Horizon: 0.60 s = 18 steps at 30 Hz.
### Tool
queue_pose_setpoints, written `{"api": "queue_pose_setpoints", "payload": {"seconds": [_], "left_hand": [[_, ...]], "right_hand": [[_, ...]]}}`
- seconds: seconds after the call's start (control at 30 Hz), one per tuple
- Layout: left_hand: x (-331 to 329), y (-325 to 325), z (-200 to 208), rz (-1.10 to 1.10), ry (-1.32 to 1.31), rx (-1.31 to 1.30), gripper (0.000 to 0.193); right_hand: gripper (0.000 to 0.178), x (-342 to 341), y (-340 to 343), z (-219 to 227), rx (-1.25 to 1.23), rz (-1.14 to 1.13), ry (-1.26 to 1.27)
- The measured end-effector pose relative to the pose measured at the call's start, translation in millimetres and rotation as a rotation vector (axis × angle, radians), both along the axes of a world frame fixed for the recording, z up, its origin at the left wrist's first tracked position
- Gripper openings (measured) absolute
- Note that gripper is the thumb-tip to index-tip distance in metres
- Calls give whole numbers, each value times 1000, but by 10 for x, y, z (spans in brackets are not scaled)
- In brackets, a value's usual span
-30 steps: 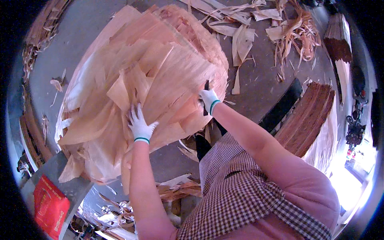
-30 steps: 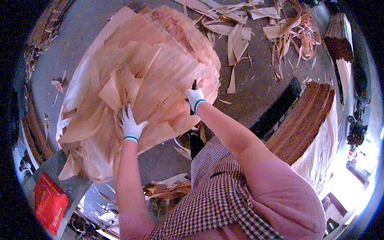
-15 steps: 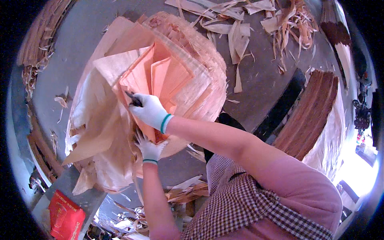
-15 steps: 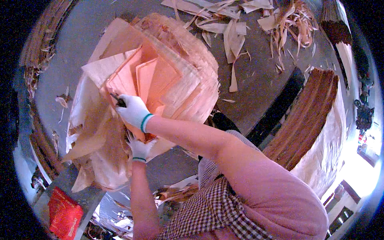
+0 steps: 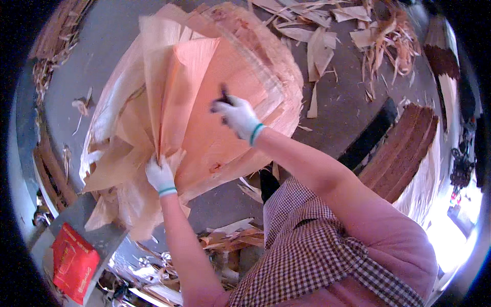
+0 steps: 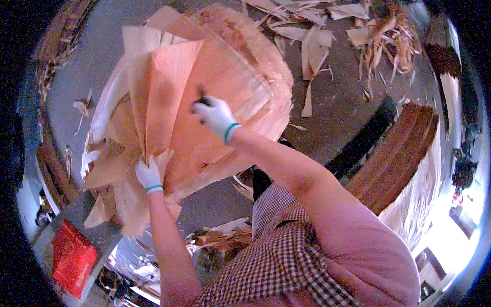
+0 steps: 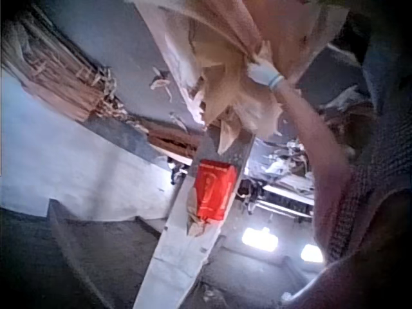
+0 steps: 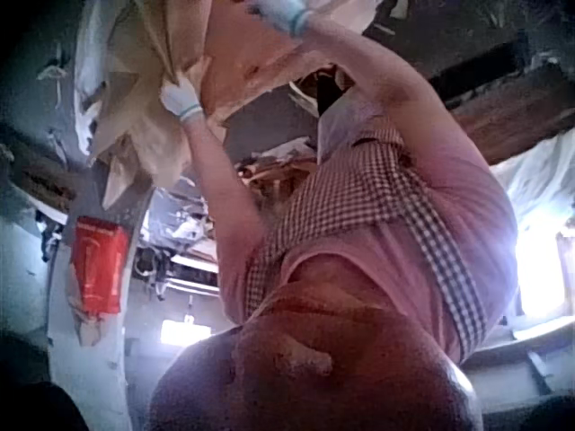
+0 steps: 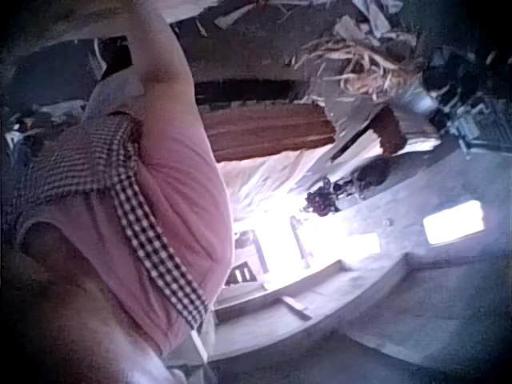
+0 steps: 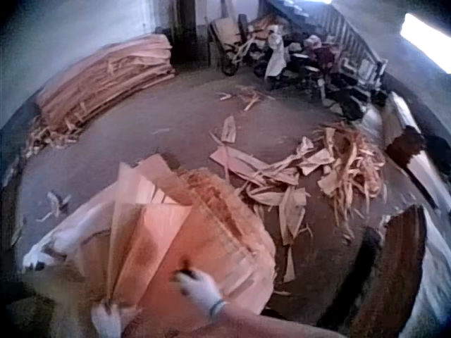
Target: The person uses a utility knife to score and peel thin layers of wood veneer from a large wooden panel. They repeatedly lift the veneer strips and remove them, accumulating a pile of wood shavings on the floor.
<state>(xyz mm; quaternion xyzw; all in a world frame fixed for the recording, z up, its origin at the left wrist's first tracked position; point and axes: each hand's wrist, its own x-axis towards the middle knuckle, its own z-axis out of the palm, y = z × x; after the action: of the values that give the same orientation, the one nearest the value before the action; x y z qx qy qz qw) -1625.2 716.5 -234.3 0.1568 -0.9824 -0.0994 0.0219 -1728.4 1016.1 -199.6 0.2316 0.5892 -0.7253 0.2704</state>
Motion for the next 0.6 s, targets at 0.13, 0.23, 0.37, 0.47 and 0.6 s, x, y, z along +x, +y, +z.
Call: {"api": "queue_pose_setpoints", "payload": {"seconds": [0.13, 0.23, 0.37, 0.47, 0.6], "left_hand": [[-384, -62, 73, 96, -133, -116, 46], [-465, 25, -62, 167, -123, -210, 64], [-462, 39, -242, -2, -115, -404, 65], [-355, -107, -393, -197, -85, -267, 43], [-317, -145, -532, -156, -150, -64, 37]], "right_hand": [[19, 297, 276, -765, 13, -193, -210], [19, 481, 255, -953, -9, -266, -271], [20, 417, 182, -995, -18, -309, -281], [20, 280, 93, -911, -40, -276, -219], [19, 84, -5, -773, -19, -218, -148]]}}
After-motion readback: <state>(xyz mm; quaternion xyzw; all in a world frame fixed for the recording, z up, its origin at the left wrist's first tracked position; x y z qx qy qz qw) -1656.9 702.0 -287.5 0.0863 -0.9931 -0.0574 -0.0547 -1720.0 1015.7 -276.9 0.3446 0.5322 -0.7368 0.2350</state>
